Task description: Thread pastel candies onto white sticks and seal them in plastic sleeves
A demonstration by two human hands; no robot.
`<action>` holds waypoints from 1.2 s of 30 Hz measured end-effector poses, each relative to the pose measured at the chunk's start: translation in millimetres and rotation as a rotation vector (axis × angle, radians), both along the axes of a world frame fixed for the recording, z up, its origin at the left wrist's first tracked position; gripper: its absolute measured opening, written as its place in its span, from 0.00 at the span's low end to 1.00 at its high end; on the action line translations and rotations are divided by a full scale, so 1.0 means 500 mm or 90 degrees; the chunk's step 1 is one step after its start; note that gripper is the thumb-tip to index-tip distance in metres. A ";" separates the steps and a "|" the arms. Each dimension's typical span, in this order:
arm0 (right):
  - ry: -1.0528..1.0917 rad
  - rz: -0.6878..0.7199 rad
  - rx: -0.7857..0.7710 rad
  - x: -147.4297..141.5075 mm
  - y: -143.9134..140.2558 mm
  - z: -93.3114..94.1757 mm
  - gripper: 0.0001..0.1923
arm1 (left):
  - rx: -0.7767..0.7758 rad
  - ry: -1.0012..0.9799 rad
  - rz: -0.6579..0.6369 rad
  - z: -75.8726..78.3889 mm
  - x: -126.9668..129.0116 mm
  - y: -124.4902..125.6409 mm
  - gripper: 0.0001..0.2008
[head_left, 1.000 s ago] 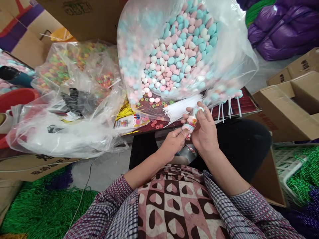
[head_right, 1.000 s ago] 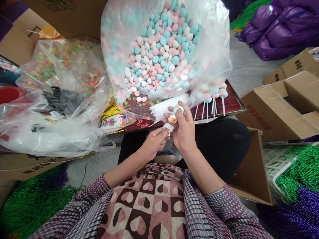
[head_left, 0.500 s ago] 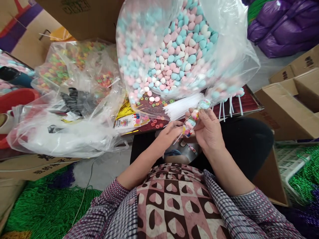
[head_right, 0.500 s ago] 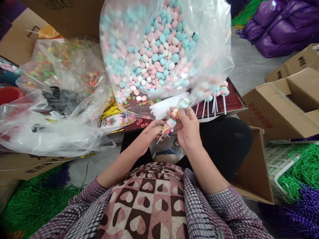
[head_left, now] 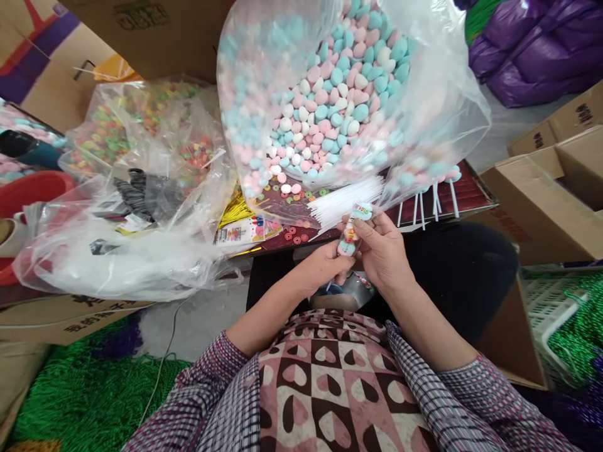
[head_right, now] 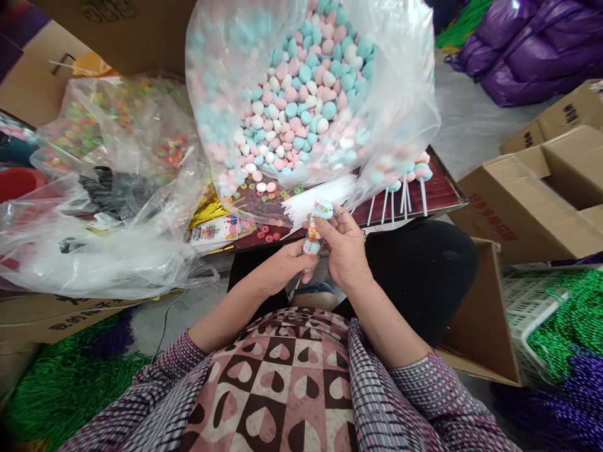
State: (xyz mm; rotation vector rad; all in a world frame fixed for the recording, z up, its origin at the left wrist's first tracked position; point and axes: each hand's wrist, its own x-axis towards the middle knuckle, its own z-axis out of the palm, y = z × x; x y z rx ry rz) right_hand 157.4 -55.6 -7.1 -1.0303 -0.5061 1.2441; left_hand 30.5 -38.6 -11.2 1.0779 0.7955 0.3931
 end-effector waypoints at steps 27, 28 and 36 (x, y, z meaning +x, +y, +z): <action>0.065 0.000 0.054 0.035 0.004 0.011 0.22 | -0.101 -0.070 -0.032 -0.004 -0.027 0.000 0.25; 0.058 0.006 0.048 0.031 0.003 0.009 0.22 | -0.098 -0.063 -0.032 -0.004 -0.022 0.000 0.21; -0.030 0.035 0.005 0.024 -0.005 0.008 0.25 | 0.168 0.163 -0.047 -0.003 -0.013 -0.005 0.10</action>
